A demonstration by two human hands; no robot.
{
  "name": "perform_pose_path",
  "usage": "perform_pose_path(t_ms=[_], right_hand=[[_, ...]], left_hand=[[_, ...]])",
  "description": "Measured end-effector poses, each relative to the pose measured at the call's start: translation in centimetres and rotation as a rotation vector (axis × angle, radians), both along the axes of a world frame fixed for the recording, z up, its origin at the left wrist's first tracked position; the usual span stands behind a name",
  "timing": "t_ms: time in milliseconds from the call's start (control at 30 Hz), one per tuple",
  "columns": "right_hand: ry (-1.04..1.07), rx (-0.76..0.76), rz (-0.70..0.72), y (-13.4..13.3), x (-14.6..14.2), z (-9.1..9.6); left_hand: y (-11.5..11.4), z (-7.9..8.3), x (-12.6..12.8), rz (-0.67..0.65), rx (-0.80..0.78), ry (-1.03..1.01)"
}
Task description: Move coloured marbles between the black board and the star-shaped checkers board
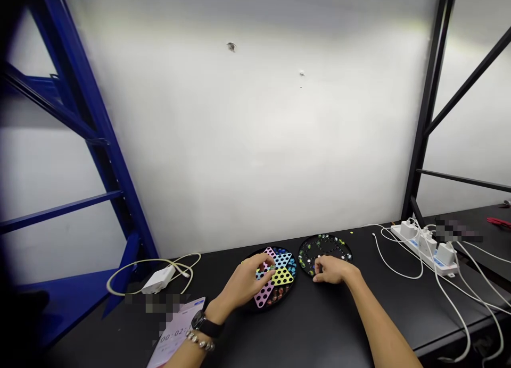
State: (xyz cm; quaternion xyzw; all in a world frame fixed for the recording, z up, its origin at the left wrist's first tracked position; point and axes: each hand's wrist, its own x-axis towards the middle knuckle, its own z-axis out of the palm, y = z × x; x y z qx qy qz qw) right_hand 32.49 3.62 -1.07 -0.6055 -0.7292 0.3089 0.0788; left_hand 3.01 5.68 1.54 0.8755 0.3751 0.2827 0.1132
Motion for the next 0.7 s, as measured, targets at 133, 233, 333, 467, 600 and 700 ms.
perform_pose_path(t_ms=[133, 233, 333, 467, 600, 700], right_hand=[[-0.036, 0.098, -0.045, 0.0, -0.6, -0.2], [-0.090, 0.184, -0.048, 0.1, -1.2, -0.5], [-0.122, 0.242, -0.044, 0.4, -1.8, -1.0], [-0.182, 0.315, -0.094, 0.9, -2.9, -1.7], [-0.214, 0.345, -0.082, 1.4, -3.9, -2.1], [-0.213, 0.364, -0.070, 1.6, -4.3, -2.3]], left_hand=[[0.1, -0.1, 0.0, -0.005, 0.008, -0.001], [0.2, -0.3, 0.0, -0.001, 0.007, 0.001], [0.2, -0.4, 0.0, 0.001, 0.004, -0.001], [0.2, -0.4, 0.0, -0.002, 0.010, 0.003], [0.1, -0.3, 0.0, 0.000, 0.006, 0.016], [0.1, -0.3, 0.0, 0.000, 0.018, 0.010]])
